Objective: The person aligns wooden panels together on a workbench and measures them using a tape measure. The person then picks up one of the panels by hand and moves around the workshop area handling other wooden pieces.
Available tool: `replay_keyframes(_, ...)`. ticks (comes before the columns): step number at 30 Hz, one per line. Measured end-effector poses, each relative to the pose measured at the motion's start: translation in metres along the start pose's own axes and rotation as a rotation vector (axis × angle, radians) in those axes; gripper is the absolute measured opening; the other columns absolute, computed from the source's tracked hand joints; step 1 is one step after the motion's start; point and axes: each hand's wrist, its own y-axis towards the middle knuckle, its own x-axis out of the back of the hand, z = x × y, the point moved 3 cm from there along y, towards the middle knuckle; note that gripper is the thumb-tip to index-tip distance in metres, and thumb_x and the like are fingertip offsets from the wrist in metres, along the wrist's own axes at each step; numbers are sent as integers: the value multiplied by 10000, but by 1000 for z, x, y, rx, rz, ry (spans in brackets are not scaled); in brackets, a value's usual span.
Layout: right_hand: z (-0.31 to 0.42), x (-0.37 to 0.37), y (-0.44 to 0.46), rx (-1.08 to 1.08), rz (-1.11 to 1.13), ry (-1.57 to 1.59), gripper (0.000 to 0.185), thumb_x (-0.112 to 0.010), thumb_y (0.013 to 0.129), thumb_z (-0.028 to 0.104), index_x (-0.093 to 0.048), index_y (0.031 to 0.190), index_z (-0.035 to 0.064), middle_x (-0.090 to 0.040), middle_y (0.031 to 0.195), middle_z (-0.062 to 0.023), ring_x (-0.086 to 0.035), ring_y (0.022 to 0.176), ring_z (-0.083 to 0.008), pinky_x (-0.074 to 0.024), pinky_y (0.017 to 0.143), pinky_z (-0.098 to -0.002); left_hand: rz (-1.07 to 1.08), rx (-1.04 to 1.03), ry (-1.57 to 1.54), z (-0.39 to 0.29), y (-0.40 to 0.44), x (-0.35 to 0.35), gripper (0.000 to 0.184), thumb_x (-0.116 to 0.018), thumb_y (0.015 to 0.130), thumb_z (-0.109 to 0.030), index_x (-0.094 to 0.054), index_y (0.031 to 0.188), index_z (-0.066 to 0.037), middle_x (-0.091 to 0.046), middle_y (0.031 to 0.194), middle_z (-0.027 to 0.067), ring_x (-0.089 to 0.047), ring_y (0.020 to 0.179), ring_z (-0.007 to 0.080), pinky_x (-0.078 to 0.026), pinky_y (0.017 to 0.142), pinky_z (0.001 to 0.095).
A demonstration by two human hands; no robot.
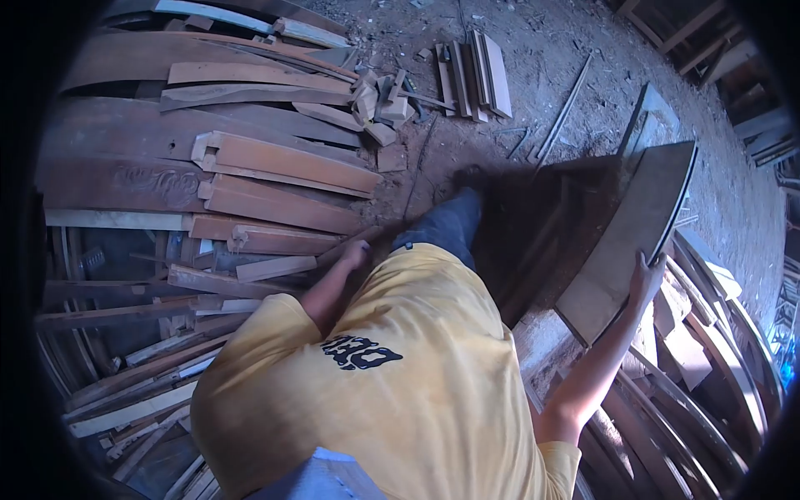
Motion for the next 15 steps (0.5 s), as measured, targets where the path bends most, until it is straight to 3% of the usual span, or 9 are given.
replay_keyframes(3, -8, 4, -1, 1, 49, 97, 601, -693, 893, 295, -524, 1382, -12, -630, 1290, -230, -622, 1160, -361, -458, 993, -408, 37, 168, 134, 8, 2, 3, 221, -622, 838, -148, -737, 997, -47, -696, 1000, 266, -695, 916, 409, -541, 841, 463)
replay_keyframes(9, 1, -7, 5, -30, 61, 197, 549, -707, 875, 198, -545, 1340, -44, -656, 1206, -245, -635, 1110, -358, -458, 983, -405, 18, -28, 184, -12, 110, 33, 191, -619, 834, -98, -725, 982, -40, -712, 957, 245, -711, 866, 375, -554, 791, 460)
replay_keyframes(11, 14, -4, -1, -21, 54, 184, 532, -701, 875, 189, -552, 1326, -51, -665, 1184, -238, -641, 1092, -360, -460, 975, -403, -110, 195, -433, -69, 121, 75, 189, -563, 872, -48, -702, 1000, -47, -717, 851, 183, -720, 794, 290, -568, 700, 424)
replay_keyframes(13, 30, 1, -9, -24, 38, 164, 524, -703, 858, 192, -566, 1293, -64, -677, 1139, -236, -647, 1055, -368, -462, 959, -400, -177, 87, -542, -126, 127, 124, 228, -531, 898, -7, -672, 1068, -67, -708, 873, 129, -708, 748, 204, -568, 634, 379)
replay_keyframes(15, 18, 19, -16, -64, 104, 167, 535, -709, 847, 203, -569, 1288, -64, -675, 1138, -236, -646, 1048, -356, -463, 954, -400, -175, -16, -515, -162, 136, 160, 235, -530, 910, -15, -660, 1098, -71, -707, 912, 125, -708, 749, 195, -567, 628, 369)
